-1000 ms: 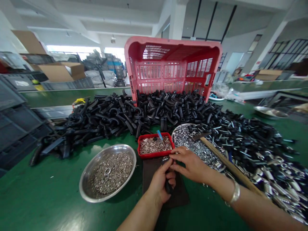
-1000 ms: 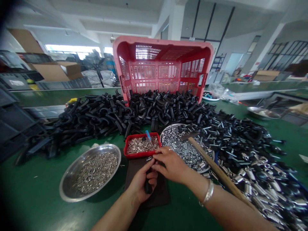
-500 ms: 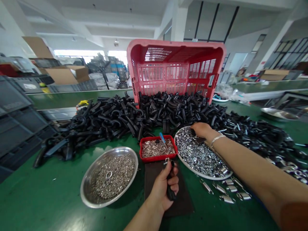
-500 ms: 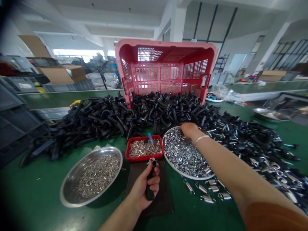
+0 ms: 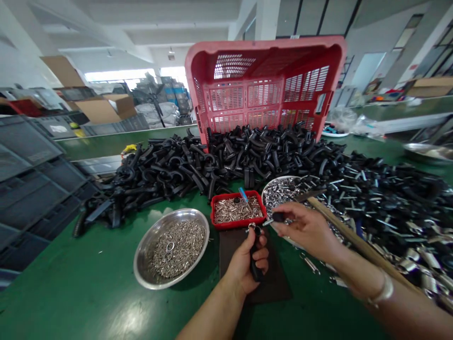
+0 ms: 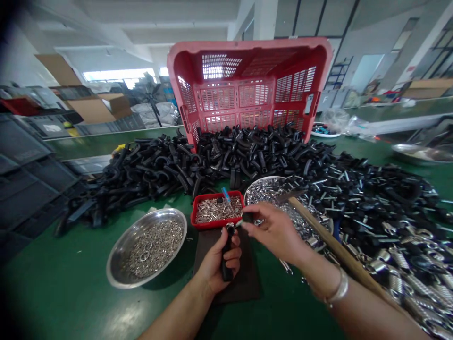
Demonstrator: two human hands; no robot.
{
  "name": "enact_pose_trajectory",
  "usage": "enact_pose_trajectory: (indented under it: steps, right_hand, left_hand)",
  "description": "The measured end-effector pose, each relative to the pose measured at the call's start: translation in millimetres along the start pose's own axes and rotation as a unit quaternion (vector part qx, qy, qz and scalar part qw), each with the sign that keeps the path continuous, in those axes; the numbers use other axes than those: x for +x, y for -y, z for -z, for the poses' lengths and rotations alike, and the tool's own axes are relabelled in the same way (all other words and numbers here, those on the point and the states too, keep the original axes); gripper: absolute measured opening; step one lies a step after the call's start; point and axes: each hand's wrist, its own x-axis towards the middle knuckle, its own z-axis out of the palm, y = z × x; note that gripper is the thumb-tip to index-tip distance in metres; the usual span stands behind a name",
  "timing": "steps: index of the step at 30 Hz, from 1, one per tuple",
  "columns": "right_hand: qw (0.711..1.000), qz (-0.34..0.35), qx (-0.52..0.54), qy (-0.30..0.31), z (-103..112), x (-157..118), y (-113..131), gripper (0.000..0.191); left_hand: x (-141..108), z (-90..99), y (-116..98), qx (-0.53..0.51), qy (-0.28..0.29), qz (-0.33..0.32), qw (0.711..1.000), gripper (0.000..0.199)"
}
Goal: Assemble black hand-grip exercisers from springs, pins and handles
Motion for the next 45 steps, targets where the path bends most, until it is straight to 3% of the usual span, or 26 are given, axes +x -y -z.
enact_pose_trajectory:
  steps: [3, 5, 10, 15, 20, 26, 32, 39, 43, 45]
  right_hand:
    - [0.998, 0.013, 0.043, -0.049, -26.4, -24.9, 17.5, 0.022]
    - [0.995, 0.059, 0.025, -0.077, -32.7, -30.4, 22.5, 0.022]
    - [0.963, 0.231, -0.124, -0.069, -31.7, -36.0, 37.2, 0.024]
    - [0.918, 0.282, -0.272, -0.065, -34.5, -51.5, 63.1, 0.026]
    - [0.9, 0.324, -0.28, -0.082, -37.2, -61.7, 69.3, 0.022]
    - [0.923, 0.28, -0.248, -0.093, -44.7, -62.2, 57.9, 0.02]
    - [0.924, 0.232, -0.282, -0.115, -46.7, -55.2, 56.3, 0.019]
    - [0.949, 0.195, -0.223, -0.109, -39.0, -50.7, 51.0, 0.021]
    - [0.968, 0.159, -0.173, -0.089, -41.2, -43.0, 32.4, 0.021]
    - [0.973, 0.107, -0.189, -0.075, -43.7, -37.9, 24.3, 0.023]
  left_hand:
    - [-0.2, 3.0, -0.2, 0.015, 0.006, -0.003, 1.0, 0.03]
    - [-0.8, 6.4, 0.1, 0.041, 0.013, -0.006, 0.999, 0.032]
    - [-7.6, 10.9, 2.8, 0.111, 0.042, -0.028, 0.993, 0.037]
    - [-16.5, 4.5, -1.0, 0.185, 0.097, -0.082, 0.975, 0.045]
    - [-18.5, 7.1, -9.0, 0.305, 0.147, -0.113, 0.934, 0.048]
    - [-16.4, 8.2, -10.1, 0.332, 0.125, -0.146, 0.924, 0.05]
    - [-14.6, 2.5, -11.0, 0.349, 0.051, -0.18, 0.918, 0.05]
    - [-8.8, 9.0, -10.6, 0.383, 0.067, -0.214, 0.896, 0.043]
    - [-4.2, 7.8, -0.3, 0.351, 0.018, -0.21, 0.912, 0.043]
    - [-2.7, 4.8, 5.3, 0.365, -0.022, -0.232, 0.902, 0.041]
